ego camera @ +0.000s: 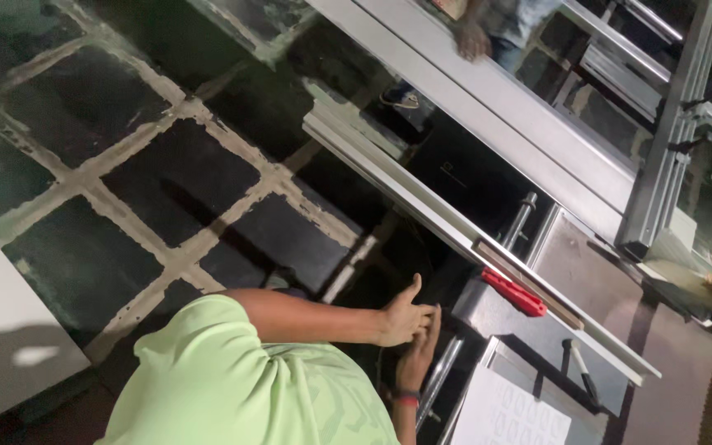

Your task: The person places a printed sheet on a machine table and adjusts a metal rail using a red clamp and a hammer. They repeatedly tap the rail to secure it while referencing the sheet, then remove the sheet and walk toward a large panel.

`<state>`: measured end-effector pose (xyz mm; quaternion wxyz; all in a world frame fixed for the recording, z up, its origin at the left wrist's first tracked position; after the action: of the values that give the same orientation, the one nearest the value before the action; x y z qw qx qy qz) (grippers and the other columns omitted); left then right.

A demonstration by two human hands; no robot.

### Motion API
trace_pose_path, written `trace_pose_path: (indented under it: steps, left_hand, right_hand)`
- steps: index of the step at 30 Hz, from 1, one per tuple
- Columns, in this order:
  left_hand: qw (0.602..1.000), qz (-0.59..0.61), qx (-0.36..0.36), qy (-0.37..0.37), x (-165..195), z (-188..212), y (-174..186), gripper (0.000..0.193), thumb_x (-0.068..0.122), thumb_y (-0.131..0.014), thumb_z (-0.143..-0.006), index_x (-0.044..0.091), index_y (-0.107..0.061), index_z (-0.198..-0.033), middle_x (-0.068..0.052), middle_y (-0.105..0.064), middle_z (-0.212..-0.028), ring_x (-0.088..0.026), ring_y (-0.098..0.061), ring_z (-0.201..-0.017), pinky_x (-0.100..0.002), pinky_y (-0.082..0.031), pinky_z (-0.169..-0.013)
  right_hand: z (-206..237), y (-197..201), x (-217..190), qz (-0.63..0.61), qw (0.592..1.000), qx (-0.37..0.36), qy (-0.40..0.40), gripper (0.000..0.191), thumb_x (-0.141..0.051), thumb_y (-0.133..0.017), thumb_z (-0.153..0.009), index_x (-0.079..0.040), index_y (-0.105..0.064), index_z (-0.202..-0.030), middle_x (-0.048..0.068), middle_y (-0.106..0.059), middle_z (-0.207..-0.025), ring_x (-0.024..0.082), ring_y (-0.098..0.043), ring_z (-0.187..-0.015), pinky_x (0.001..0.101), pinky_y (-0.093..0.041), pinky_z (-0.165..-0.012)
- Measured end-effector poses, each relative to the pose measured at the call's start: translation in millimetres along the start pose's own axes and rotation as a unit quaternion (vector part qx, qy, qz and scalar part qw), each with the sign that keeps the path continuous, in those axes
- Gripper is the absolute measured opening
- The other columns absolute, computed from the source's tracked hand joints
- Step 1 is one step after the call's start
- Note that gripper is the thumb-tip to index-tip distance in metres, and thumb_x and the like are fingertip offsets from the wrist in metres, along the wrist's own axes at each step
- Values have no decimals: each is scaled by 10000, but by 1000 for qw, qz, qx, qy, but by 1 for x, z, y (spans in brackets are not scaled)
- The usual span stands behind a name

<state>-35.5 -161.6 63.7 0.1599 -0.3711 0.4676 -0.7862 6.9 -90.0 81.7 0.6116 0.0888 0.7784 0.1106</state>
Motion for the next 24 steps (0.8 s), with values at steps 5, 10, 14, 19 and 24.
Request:
trace_pose_path:
  steps: [5, 10, 14, 19, 24]
  left_hand:
    - [944, -230, -182, -153, 66, 35, -45, 1168, 941, -130, -853, 85, -303, -1628, -131, -282, -1704, -238, -214, -1588, -497, -126, -1275]
    - [581, -618, -124, -515, 123, 90, -60, 790, 804, -289, -984, 395, -233, -1658, -22, -251, -1743, -232, -272, -1485, -486, -59, -1388]
    - [516, -690, -133, -490, 188, 106, -16, 771, 727, -285, -1048, 274, -248, -1670, -40, -187, -1771, -249, -140, -1673, -502, -119, -1389]
    - [572, -621, -14, -536, 269, 113, 45, 772, 689, -226, -1069, 202, -238, -1668, -69, -133, -1772, -259, -81, -1668, -500, -60, -1375]
    - [929, -197, 56, -307, 303, 43, 137, 926, 788, -191, -978, 123, -343, -1605, -94, -207, -1727, -265, -140, -1620, -464, -89, -1310]
  right_hand:
    - [1, -15, 53, -203, 954, 13, -222, 816, -636, -222, -1033, -59, -320, -1601, 214, -393, -1603, 352, -437, -1447, 522, -381, -1142]
    - [-84, -116, -32, -525, 827, -161, -117, 895, -696, -227, -974, -83, -255, -1626, 190, -252, -1695, 383, -325, -1529, 537, -311, -1199]
    - [-141, -162, -109, -451, 876, -128, -115, 955, -748, -264, -1012, -5, -310, -1611, 254, -298, -1687, 444, -300, -1553, 522, -262, -1228]
    - [-176, -193, -178, -374, 917, -16, -139, 1085, -829, -154, -894, -14, -328, -1590, 172, -323, -1672, 381, -276, -1551, 509, -245, -1239]
    - [-217, -281, -174, -75, 993, -84, 25, 959, -780, -247, -1034, 18, -462, -1521, 187, -411, -1656, 370, -342, -1571, 458, -188, -1317]
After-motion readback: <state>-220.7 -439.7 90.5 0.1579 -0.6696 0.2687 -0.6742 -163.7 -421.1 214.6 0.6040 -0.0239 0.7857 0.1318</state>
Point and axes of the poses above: each hand's wrist, its own z-axis away from the middle knuckle, its own y-axis out of the back of the hand, x = y × z, the point moved 7 cm from there along -z, towards the middle knuckle
